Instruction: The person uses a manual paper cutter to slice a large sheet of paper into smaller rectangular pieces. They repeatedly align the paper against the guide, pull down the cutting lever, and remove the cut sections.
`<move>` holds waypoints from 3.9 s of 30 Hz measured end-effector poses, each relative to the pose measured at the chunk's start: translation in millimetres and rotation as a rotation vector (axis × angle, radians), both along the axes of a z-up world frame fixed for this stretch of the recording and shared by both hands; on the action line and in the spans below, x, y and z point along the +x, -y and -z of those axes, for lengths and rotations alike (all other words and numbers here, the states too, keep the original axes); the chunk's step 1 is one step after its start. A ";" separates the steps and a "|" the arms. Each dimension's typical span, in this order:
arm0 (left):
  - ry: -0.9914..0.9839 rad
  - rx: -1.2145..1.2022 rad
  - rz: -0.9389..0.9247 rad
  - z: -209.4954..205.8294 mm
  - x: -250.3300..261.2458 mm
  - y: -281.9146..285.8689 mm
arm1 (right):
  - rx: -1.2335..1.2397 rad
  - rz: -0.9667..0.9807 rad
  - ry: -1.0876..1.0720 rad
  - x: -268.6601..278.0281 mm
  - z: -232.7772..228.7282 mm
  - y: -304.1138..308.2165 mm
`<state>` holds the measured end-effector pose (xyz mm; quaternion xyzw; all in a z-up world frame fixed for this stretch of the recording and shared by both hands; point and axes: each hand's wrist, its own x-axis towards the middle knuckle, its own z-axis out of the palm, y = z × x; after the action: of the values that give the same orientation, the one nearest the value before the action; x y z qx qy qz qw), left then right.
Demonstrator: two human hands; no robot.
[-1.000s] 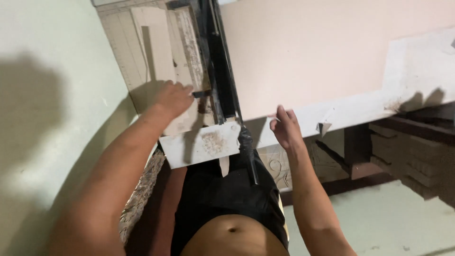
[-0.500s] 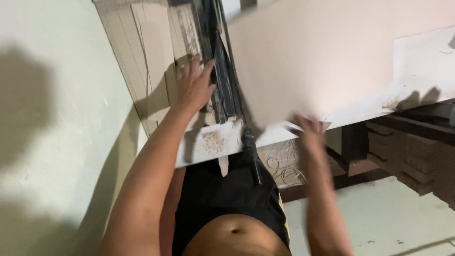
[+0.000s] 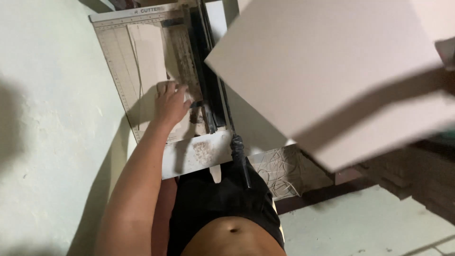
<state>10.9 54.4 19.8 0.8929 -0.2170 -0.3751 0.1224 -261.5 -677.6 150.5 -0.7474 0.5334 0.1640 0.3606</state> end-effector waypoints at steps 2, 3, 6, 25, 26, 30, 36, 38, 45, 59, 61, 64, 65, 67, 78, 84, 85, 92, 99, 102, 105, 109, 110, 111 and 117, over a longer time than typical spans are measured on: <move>-0.006 -0.013 -0.039 3.6 -6.8 -2.4 | 0.028 0.006 0.066 18.1 71.8 -39.8; -0.016 -0.030 -0.068 5.8 -10.1 -4.4 | 0.043 0.011 0.098 23.1 105.2 -63.8; -0.040 -0.029 -0.115 -20.7 -12.6 -5.0 | 0.084 0.027 0.188 37.3 112.5 -153.3; -0.013 -0.087 -0.112 -3.3 -37.2 -17.5 | 0.378 0.878 0.755 -35.1 208.8 -363.1; -0.031 -0.091 -0.129 -4.3 -37.1 -15.1 | 0.397 0.878 0.658 -57.0 232.7 -357.8; -0.056 -0.099 -0.148 -1.8 -39.0 -4.8 | 0.498 0.954 0.627 -57.1 239.4 -396.1; -0.048 -0.131 -0.135 -11.3 -40.3 1.6 | 0.540 0.915 0.665 -24.9 233.0 -442.3; -0.057 -0.152 -0.146 -13.3 -39.4 4.1 | 0.558 0.899 0.670 -8.4 230.9 -452.6; -0.030 -0.160 -0.102 8.3 -41.7 18.2 | 0.369 0.641 0.682 29.1 229.8 -459.5; 0.108 0.182 0.130 58.5 -19.9 84.6 | 0.344 0.603 0.705 45.4 200.8 -465.1; 0.124 0.281 0.172 57.6 -18.7 89.5 | 0.371 0.593 0.695 50.7 191.5 -461.7; 0.195 0.325 0.140 56.0 -24.3 94.0 | 0.378 0.266 0.183 59.2 146.5 -467.8; 0.176 0.319 0.133 51.2 -25.2 93.5 | 0.279 -0.058 0.148 59.5 124.4 -479.3; 0.175 0.310 0.122 49.7 -16.5 97.1 | 0.166 -0.382 0.126 87.0 59.0 -504.8; 0.148 0.246 0.099 53.4 -15.7 93.4 | 0.115 -0.646 -0.102 1.4 176.8 -587.6; -0.048 0.005 0.050 58.8 -38.5 79.9 | 0.528 -0.321 -0.002 85.8 -62.1 -544.6; -0.040 0.008 0.048 63.5 -41.2 77.8 | 0.530 -0.325 0.006 74.6 -24.2 -537.8; 0.088 0.079 0.775 76.0 -41.8 16.8 | 0.625 0.607 0.369 47.2 188.1 -463.3; 0.288 0.009 0.499 54.1 5.1 -11.4 | 0.668 0.616 0.553 27.4 200.7 -500.6; 0.087 -0.020 0.201 -5.8 1.3 40.1 | 0.592 0.537 0.557 37.6 209.1 -506.2; 0.024 0.102 0.101 11.2 -9.4 77.4 | 0.561 0.503 0.510 39.8 214.6 -505.2; 0.047 0.200 0.092 23.1 -19.0 92.6 | 0.501 0.383 0.362 50.5 195.2 -498.0; 0.036 0.220 0.082 25.1 -18.6 94.0 | 0.430 0.110 0.160 57.4 179.1 -495.9; 0.026 0.239 0.072 26.8 -17.9 95.3 | 0.354 -0.161 -0.044 64.7 162.8 -493.9; 0.013 0.372 0.178 29.9 -13.6 96.5 | 0.189 -0.745 -0.324 90.2 -34.6 -574.0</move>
<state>-2.7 -42.1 -10.1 0.8799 -0.2228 -0.4121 -0.0796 -171.3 -103.6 185.1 -0.8173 0.2589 0.4471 0.2550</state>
